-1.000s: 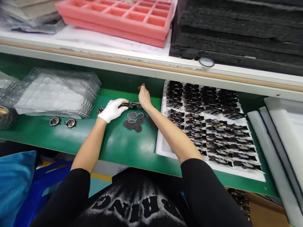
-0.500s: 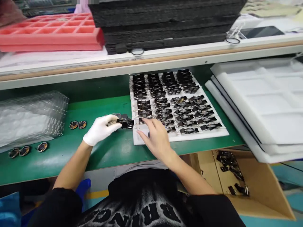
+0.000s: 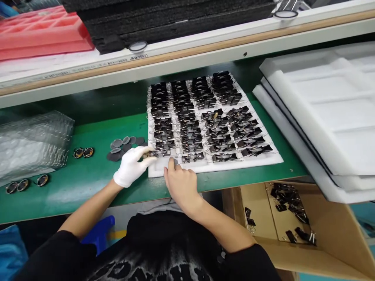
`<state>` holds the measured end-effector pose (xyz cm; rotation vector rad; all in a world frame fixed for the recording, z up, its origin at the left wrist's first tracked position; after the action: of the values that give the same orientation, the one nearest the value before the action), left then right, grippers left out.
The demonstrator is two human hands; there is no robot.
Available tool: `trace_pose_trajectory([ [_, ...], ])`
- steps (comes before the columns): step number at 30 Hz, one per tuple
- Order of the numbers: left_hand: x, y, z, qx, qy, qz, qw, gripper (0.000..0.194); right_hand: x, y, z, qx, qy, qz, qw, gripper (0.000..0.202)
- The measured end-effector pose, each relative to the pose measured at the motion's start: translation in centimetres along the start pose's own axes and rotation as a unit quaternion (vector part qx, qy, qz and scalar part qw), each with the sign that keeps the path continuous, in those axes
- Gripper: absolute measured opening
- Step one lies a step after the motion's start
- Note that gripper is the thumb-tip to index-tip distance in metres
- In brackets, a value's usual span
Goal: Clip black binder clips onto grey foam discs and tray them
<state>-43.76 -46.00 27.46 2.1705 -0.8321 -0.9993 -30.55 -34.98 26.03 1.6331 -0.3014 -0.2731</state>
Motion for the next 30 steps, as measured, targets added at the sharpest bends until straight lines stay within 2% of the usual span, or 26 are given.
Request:
trace_pose_trajectory([
  [3,0.0,0.4,-0.1,0.010,-0.002,-0.027,1.000,0.031,-0.3,-0.1,0.0,-0.002,-0.007,0.023,1.000,0.051],
  [8,-0.4,-0.7,-0.8,-0.055,-0.009,0.043,0.998,0.035,-0.7,-0.2,0.6,0.000,-0.006,0.035,0.999,0.048],
  [12,-0.9,-1.1,-0.9,-0.126,-0.001,0.037,0.991,0.038,-0.3,-0.2,0.3,-0.002,-0.013,0.025,1.000,0.035],
  [17,-1.7,-1.6,-0.2,-0.047,-0.039,0.088,0.994,0.036,0.2,-0.5,-0.8,-0.025,-0.007,0.031,0.999,0.022],
  [19,-1.5,-0.4,-0.4,-0.030,-0.059,0.062,0.996,0.038,0.2,0.0,-1.1,-0.044,0.002,-0.016,0.999,0.018],
  [21,-0.8,0.9,-1.4,-0.024,-0.083,0.042,0.995,0.043,0.5,1.3,-0.9,-0.106,0.028,-0.112,0.988,0.019],
  [23,0.5,1.2,-3.0,-0.008,-0.121,0.084,0.989,0.046,1.1,2.7,-0.1,-0.217,0.070,-0.200,0.953,0.020],
  [25,2.2,1.4,-4.2,0.017,-0.147,0.145,0.978,0.040,1.5,3.4,1.3,-0.331,0.108,-0.238,0.907,0.017],
  [26,2.8,1.9,-4.1,0.021,-0.146,0.152,0.977,0.034,1.6,3.4,2.1,-0.376,0.120,-0.244,0.886,0.016],
  [28,3.3,4.2,-1.9,-0.016,-0.105,0.101,0.989,0.025,1.9,3.1,3.8,-0.429,0.133,-0.248,0.858,0.026],
  [30,3.2,7.7,2.5,-0.112,-0.027,-0.008,0.993,0.024,2.4,2.2,5.4,-0.446,0.144,-0.254,0.846,0.038],
])
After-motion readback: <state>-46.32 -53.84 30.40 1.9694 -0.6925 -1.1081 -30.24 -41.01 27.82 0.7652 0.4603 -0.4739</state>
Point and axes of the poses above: each hand's wrist, its own x-axis away from the middle knuckle, its own y-axis out of the back of the hand, z = x × y, the point moved 8 cm from there along -x, towards the middle knuckle, and after that the axes turned 13 degrees about x, right-handed, at the moved point
